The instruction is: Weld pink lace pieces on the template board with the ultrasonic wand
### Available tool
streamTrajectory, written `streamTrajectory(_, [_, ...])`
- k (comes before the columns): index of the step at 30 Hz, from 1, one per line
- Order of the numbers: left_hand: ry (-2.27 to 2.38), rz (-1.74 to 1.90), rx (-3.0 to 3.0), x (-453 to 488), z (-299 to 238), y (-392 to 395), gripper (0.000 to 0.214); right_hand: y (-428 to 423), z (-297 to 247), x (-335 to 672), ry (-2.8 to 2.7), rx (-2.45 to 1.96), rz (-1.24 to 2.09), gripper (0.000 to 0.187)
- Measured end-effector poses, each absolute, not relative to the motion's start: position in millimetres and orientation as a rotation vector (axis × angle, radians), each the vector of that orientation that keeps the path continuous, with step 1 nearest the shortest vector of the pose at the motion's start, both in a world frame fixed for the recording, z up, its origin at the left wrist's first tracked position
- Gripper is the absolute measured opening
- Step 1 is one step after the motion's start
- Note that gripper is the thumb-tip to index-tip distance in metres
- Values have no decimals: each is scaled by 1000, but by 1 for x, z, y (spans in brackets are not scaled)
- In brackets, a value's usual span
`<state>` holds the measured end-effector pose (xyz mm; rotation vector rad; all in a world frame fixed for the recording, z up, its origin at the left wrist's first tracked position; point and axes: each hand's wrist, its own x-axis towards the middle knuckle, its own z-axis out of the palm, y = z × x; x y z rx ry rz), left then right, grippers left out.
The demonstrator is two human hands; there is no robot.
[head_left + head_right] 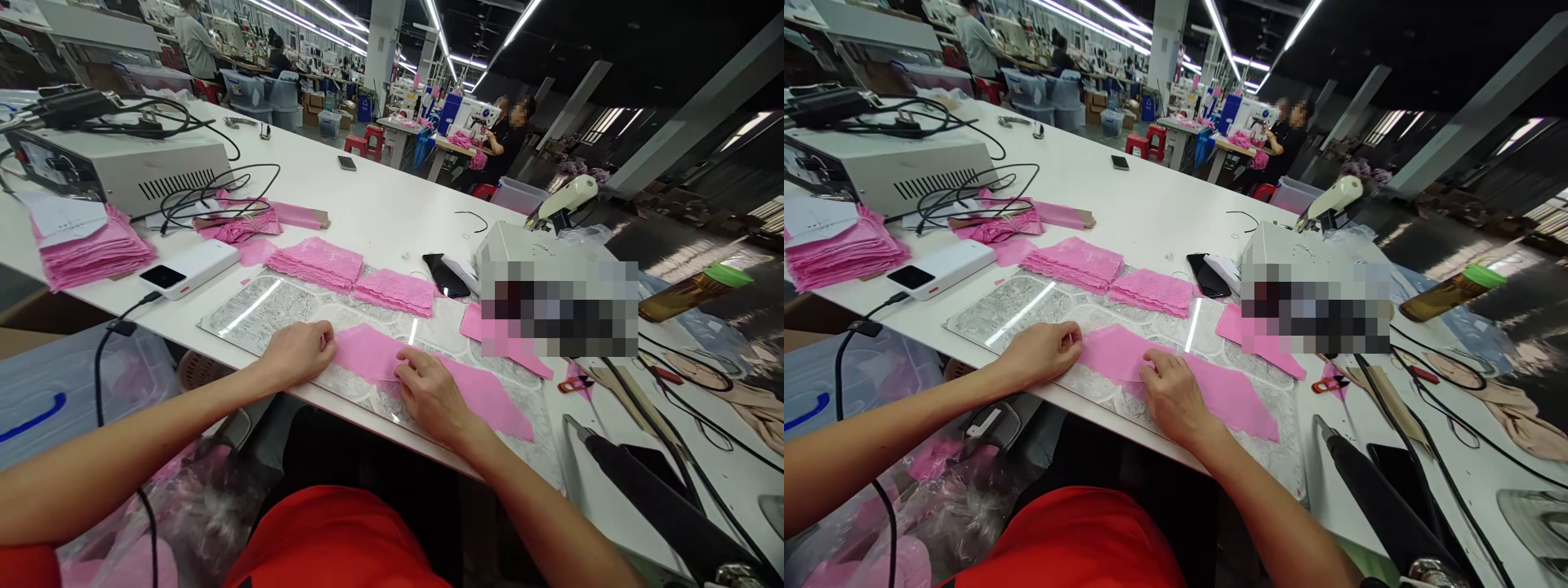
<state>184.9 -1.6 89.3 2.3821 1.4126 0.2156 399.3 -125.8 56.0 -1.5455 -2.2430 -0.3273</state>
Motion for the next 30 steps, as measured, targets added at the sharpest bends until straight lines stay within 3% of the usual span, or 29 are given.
streamTrajectory(5, [1332,240,2515,180,84,-2,26,-132,65,412,-2116,-1556,-97,18])
streamTrajectory(9, [699,464,2794,174,74,0,34,-134,72,428,-1981,-1555,3,21])
streamTrajectory(12, [325,426,2933,168,67,7,37,-137,73,431,-1993,-1528,-33,24])
streamTrajectory(21, [239,216,3019,155,61,36,41,-161,58,403,-2215,-1395,-277,28])
streamTrajectory(30, [131,231,3028,149,64,50,42,-164,54,405,-2222,-1393,-277,34])
